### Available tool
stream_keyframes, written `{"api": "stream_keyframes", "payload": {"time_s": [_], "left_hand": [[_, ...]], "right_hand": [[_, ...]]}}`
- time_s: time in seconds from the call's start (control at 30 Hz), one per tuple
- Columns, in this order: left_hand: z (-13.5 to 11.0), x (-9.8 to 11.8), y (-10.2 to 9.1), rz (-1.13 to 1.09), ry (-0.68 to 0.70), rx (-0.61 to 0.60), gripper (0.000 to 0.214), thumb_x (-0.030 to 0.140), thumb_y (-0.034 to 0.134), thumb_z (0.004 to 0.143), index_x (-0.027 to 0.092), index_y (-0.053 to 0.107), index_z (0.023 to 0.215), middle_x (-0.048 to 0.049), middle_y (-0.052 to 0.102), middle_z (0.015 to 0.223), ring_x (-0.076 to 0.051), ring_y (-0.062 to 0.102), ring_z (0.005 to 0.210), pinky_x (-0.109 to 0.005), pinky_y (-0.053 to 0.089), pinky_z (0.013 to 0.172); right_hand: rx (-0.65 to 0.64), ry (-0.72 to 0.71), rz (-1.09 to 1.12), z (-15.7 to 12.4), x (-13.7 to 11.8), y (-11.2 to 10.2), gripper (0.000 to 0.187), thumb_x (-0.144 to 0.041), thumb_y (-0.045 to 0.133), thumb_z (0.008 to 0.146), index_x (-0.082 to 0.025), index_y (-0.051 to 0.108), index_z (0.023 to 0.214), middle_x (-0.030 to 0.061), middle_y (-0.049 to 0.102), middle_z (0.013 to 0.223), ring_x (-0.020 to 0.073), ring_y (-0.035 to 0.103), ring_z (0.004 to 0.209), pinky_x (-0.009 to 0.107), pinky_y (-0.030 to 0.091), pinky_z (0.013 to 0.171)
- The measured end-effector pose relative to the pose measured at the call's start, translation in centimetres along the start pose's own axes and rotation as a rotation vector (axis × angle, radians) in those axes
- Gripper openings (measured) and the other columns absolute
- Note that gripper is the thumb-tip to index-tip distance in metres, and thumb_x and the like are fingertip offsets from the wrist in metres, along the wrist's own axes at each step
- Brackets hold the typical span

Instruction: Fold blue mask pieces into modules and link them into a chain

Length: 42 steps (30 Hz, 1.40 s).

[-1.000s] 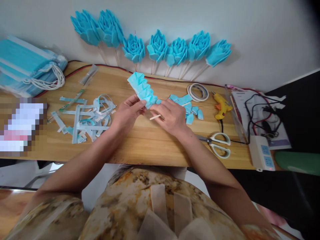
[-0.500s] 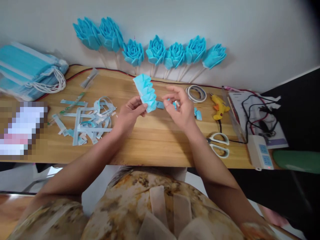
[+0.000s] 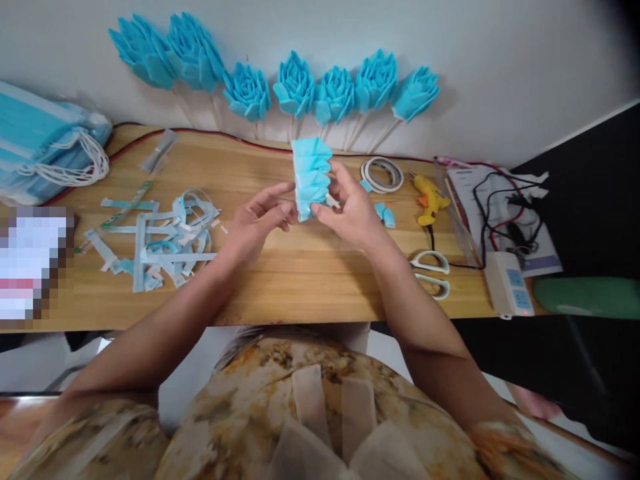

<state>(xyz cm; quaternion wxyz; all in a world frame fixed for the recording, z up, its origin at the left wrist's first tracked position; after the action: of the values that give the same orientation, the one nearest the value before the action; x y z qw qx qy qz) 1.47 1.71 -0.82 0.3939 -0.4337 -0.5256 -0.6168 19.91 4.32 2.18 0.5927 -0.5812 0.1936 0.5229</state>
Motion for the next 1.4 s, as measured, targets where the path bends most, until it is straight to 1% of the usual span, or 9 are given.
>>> {"api": "stream_keyframes", "payload": {"time_s": [0.27,0.37,0.57,0.77,0.87,0.97,1.1,1.27,1.4], "left_hand": [[-0.4,0.8,0.6,0.309,0.006,0.038,0.016,0.035,0.081,0.078,0.019,0.075,0.077,-0.0005,0.070,0.076,-0.013,0.057,0.072,-0.026,0.045,0.068],[-0.3,0.8,0.5,0.333,0.006,0.047,0.015,0.032,0.077,0.078,0.019,0.071,0.073,0.0005,0.066,0.072,-0.013,0.053,0.069,-0.026,0.042,0.065],[-0.2,1.0,0.5,0.322,-0.006,-0.055,0.017,0.034,0.072,0.080,0.019,0.067,0.073,0.0017,0.060,0.069,-0.012,0.051,0.067,-0.026,0.043,0.067],[-0.2,1.6,0.6,0.350,0.003,-0.037,0.034,0.048,0.063,0.092,0.020,0.066,0.073,-0.0024,0.065,0.072,-0.015,0.056,0.070,-0.028,0.048,0.069],[-0.3,1.3,0.7,0.348,-0.033,-0.032,0.032,0.050,0.072,0.086,0.020,0.067,0.074,-0.0010,0.064,0.072,-0.015,0.054,0.069,-0.028,0.046,0.069],[-0.3,0.6,0.6,0.292,-0.058,-0.046,0.025,0.042,0.082,0.078,0.020,0.070,0.074,0.0007,0.063,0.071,-0.014,0.052,0.069,-0.028,0.044,0.069],[-0.2,0.1,0.2,0.256,-0.076,-0.063,0.021,0.038,0.082,0.079,0.021,0.073,0.071,-0.0001,0.066,0.072,-0.015,0.055,0.071,-0.029,0.045,0.072],[-0.2,0.9,0.2,0.255,-0.009,-0.014,0.030,0.050,0.079,0.084,0.021,0.076,0.075,-0.0026,0.069,0.073,-0.016,0.057,0.070,-0.029,0.047,0.070],[-0.2,1.2,0.7,0.214,0.001,-0.024,0.032,0.051,0.089,0.076,0.022,0.076,0.079,-0.0014,0.070,0.077,-0.016,0.058,0.074,-0.029,0.048,0.072]], "right_hand": [[0.008,0.002,-0.020,0.1,-0.5,0.3,0.062,-0.016,0.066,0.090,-0.030,0.051,0.149,0.0064,0.074,0.128,0.0248,0.074,0.108,0.045,0.067,0.095],[-0.002,-0.010,-0.008,0.0,-0.4,0.1,0.058,-0.019,0.067,0.091,-0.029,0.053,0.147,0.0051,0.074,0.121,0.0240,0.073,0.105,0.045,0.066,0.093],[-0.001,0.036,-0.056,0.1,0.4,-0.3,0.062,-0.031,0.077,0.089,-0.030,0.055,0.146,0.0045,0.073,0.112,0.0243,0.070,0.104,0.043,0.065,0.087],[-0.003,0.058,0.010,0.2,0.2,-0.5,0.059,-0.037,0.076,0.089,-0.030,0.054,0.144,0.0037,0.072,0.112,0.0245,0.069,0.105,0.045,0.064,0.093],[-0.001,0.037,0.005,0.1,0.0,-0.5,0.056,-0.040,0.075,0.090,-0.029,0.055,0.141,0.0046,0.072,0.112,0.0254,0.070,0.105,0.046,0.063,0.094],[0.007,0.010,-0.046,0.0,0.0,-0.4,0.050,-0.040,0.073,0.092,-0.029,0.056,0.138,0.0041,0.073,0.109,0.0249,0.070,0.101,0.045,0.064,0.090],[0.015,0.004,-0.124,0.0,-0.1,-0.7,0.046,-0.041,0.071,0.094,-0.029,0.057,0.136,0.0027,0.074,0.103,0.0226,0.070,0.093,0.041,0.064,0.082],[0.010,-0.013,-0.163,0.1,-0.5,-0.8,0.040,-0.041,0.069,0.096,-0.028,0.059,0.133,0.0034,0.075,0.104,0.0213,0.070,0.090,0.037,0.064,0.077],[-0.024,-0.027,-0.075,-0.1,-0.7,-0.2,0.044,-0.037,0.069,0.095,-0.027,0.060,0.138,0.0027,0.074,0.100,0.0220,0.070,0.091,0.040,0.064,0.083]]}}
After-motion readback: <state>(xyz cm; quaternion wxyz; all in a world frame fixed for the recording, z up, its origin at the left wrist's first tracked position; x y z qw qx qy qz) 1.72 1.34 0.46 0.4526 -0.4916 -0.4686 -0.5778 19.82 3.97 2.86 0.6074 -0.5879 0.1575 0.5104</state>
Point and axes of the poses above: each hand's wrist, its own z-axis towards the middle knuckle, its own y-axis out of the palm, x = y × z, the point moved 3 cm from there along z, towards the middle knuckle
